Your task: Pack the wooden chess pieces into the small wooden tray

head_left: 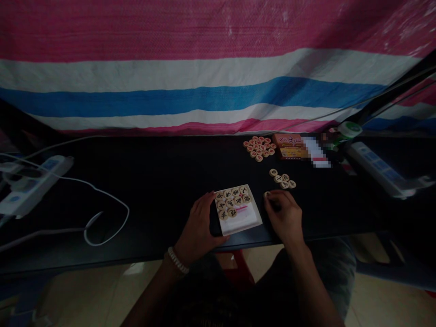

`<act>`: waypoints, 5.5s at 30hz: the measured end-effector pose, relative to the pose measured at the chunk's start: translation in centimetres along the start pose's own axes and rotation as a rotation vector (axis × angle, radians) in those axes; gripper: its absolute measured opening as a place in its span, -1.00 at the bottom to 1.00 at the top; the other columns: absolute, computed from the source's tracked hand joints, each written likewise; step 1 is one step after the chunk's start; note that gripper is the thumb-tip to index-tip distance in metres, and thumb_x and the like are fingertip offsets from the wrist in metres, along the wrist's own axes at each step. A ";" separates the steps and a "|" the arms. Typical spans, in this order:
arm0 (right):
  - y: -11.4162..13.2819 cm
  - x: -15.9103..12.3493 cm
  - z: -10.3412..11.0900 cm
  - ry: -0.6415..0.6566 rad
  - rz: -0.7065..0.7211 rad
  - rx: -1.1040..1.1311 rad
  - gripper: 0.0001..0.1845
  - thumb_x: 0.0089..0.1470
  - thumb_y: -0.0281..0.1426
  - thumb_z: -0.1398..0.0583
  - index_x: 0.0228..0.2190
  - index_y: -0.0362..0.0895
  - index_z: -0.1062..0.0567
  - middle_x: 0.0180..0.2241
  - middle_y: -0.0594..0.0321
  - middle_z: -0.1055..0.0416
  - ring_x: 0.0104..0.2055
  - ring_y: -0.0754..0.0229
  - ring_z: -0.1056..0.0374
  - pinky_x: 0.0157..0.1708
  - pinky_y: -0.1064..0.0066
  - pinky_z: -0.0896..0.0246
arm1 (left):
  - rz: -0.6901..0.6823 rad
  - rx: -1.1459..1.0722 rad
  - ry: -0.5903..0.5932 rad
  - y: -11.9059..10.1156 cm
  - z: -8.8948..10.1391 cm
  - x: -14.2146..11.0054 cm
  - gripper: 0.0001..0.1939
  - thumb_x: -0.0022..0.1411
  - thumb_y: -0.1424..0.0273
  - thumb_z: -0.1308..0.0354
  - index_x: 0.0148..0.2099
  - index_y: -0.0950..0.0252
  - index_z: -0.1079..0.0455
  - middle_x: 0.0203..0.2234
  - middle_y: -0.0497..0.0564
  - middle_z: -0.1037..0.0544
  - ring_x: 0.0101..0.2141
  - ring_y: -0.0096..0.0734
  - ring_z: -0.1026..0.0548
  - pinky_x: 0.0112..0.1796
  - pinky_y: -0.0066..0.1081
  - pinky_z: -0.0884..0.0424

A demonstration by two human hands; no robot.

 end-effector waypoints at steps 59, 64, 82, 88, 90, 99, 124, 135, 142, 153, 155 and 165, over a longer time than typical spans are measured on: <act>3.9 -2.1 -0.5 0.218 0.052 0.113 -0.78 0.27 -0.39 -0.26 -0.05 -0.05 -0.58 0.03 0.05 -0.50 0.06 -0.04 -0.48 0.06 0.00 -0.48 | -0.019 0.027 -0.005 0.0 0.0 0.0 0.28 -0.09 0.30 -0.61 0.51 0.15 0.11 0.41 0.31 -0.21 0.37 0.31 -0.23 0.32 0.33 -0.23; 1.6 -1.0 0.0 0.138 -0.029 0.149 -0.72 0.23 -0.27 -0.32 -0.04 -0.04 -0.59 0.04 0.05 -0.49 -0.04 0.01 -0.50 -0.14 0.14 -0.52 | -0.021 0.041 0.002 0.1 0.0 0.0 0.28 -0.09 0.31 -0.62 0.50 0.18 0.09 0.42 0.32 -0.21 0.38 0.31 -0.22 0.32 0.32 -0.24; -1.5 -0.7 1.5 -0.068 -0.057 -0.009 -0.85 0.24 -0.29 -0.29 -0.21 -0.11 -0.58 -0.18 0.08 -0.56 -0.23 0.07 -0.50 -0.20 0.17 -0.47 | -0.050 0.031 -0.029 -0.1 -0.1 0.1 0.27 -0.10 0.29 -0.62 0.50 0.18 0.06 0.40 0.32 -0.25 0.35 0.33 -0.25 0.30 0.36 -0.26; 6.4 -3.7 0.3 0.127 0.000 0.223 -0.82 0.23 -0.37 -0.31 -0.10 -0.03 -0.56 -0.09 0.16 -0.56 -0.16 0.10 -0.48 -0.19 0.23 -0.44 | -0.060 0.028 -0.043 -0.1 0.0 0.0 0.26 -0.10 0.27 -0.62 0.50 0.17 0.05 0.39 0.31 -0.26 0.36 0.29 -0.26 0.30 0.32 -0.27; 8.5 -4.7 -0.8 0.192 0.033 0.250 -0.81 0.21 -0.42 -0.31 -0.12 -0.02 -0.56 -0.10 0.17 -0.57 -0.06 0.05 -0.48 -0.10 0.18 -0.44 | -0.066 0.027 -0.046 -0.1 -0.1 0.0 0.22 -0.07 0.25 -0.61 0.49 0.18 0.03 0.39 0.31 -0.26 0.36 0.27 -0.26 0.30 0.29 -0.27; 9.7 -5.8 -3.1 0.265 -0.090 0.215 -0.88 0.15 -0.47 -0.32 -0.26 -0.02 -0.57 -0.16 0.22 -0.60 -0.06 -0.01 -0.47 -0.01 0.10 -0.35 | -0.083 0.038 -0.025 -0.2 -0.2 0.1 0.14 0.01 0.23 -0.55 0.48 0.21 0.03 0.39 0.33 -0.27 0.37 0.26 -0.25 0.31 0.25 -0.27; 10.9 -6.9 -3.0 0.196 -0.070 0.143 -0.97 0.24 -0.39 -0.31 -0.23 -0.05 -0.57 -0.12 0.15 -0.58 -0.06 -0.03 -0.42 -0.01 0.06 -0.32 | -0.104 0.038 -0.018 -0.4 0.0 0.1 0.12 0.02 0.26 -0.54 0.46 0.24 0.03 0.38 0.35 -0.26 0.37 0.27 -0.24 0.33 0.24 -0.23; 10.8 -8.2 -3.1 0.357 0.011 0.116 -0.90 0.35 -0.37 -0.21 -0.12 -0.07 -0.52 -0.12 0.12 -0.57 -0.05 -0.05 -0.42 -0.03 0.04 -0.39 | -0.095 0.033 -0.015 -0.4 0.0 0.1 0.14 0.00 0.29 -0.54 0.48 0.21 0.04 0.38 0.34 -0.26 0.36 0.31 -0.25 0.31 0.27 -0.24; 9.9 -7.7 -1.8 0.315 0.083 0.167 -0.78 0.33 -0.31 -0.25 -0.01 -0.04 -0.52 -0.02 0.08 -0.54 0.04 -0.04 -0.44 0.01 0.05 -0.46 | -0.090 0.018 -0.022 -0.3 0.1 0.1 0.16 0.02 0.21 -0.57 0.48 0.18 0.04 0.39 0.32 -0.27 0.37 0.29 -0.25 0.31 0.27 -0.25; -7.0 3.4 2.6 -0.129 -0.121 -0.189 -0.60 0.14 -0.22 -0.30 -0.04 -0.15 -0.56 0.04 -0.09 -0.50 -0.08 -0.07 -0.47 -0.08 0.01 -0.46 | -0.062 0.030 -0.023 -0.1 -0.1 0.1 0.26 -0.08 0.28 -0.61 0.50 0.18 0.08 0.40 0.34 -0.23 0.36 0.34 -0.25 0.30 0.37 -0.23; -7.6 3.9 2.3 -0.073 -0.123 -0.171 -0.69 0.17 -0.20 -0.28 -0.15 -0.14 -0.59 -0.16 0.01 -0.56 -0.23 0.02 -0.47 -0.15 0.09 -0.45 | -0.064 0.029 -0.025 -0.2 -0.1 0.1 0.26 -0.07 0.28 -0.60 0.51 0.16 0.09 0.39 0.33 -0.23 0.36 0.36 -0.25 0.30 0.38 -0.23; 5.9 -3.5 0.7 0.124 -0.056 0.237 -0.84 0.24 -0.32 -0.30 -0.13 -0.03 -0.59 -0.08 0.13 -0.58 -0.19 0.10 -0.51 -0.19 0.20 -0.50 | -0.036 0.051 -0.021 -0.3 -0.1 0.1 0.26 -0.10 0.26 -0.62 0.49 0.16 0.06 0.40 0.28 -0.25 0.36 0.29 -0.26 0.32 0.29 -0.25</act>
Point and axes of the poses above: each hand's wrist, its own x-axis towards the middle knuckle, its own z-axis out of the back of the hand, y = z × x, the point moved 4 cm from there along x, towards the middle knuckle
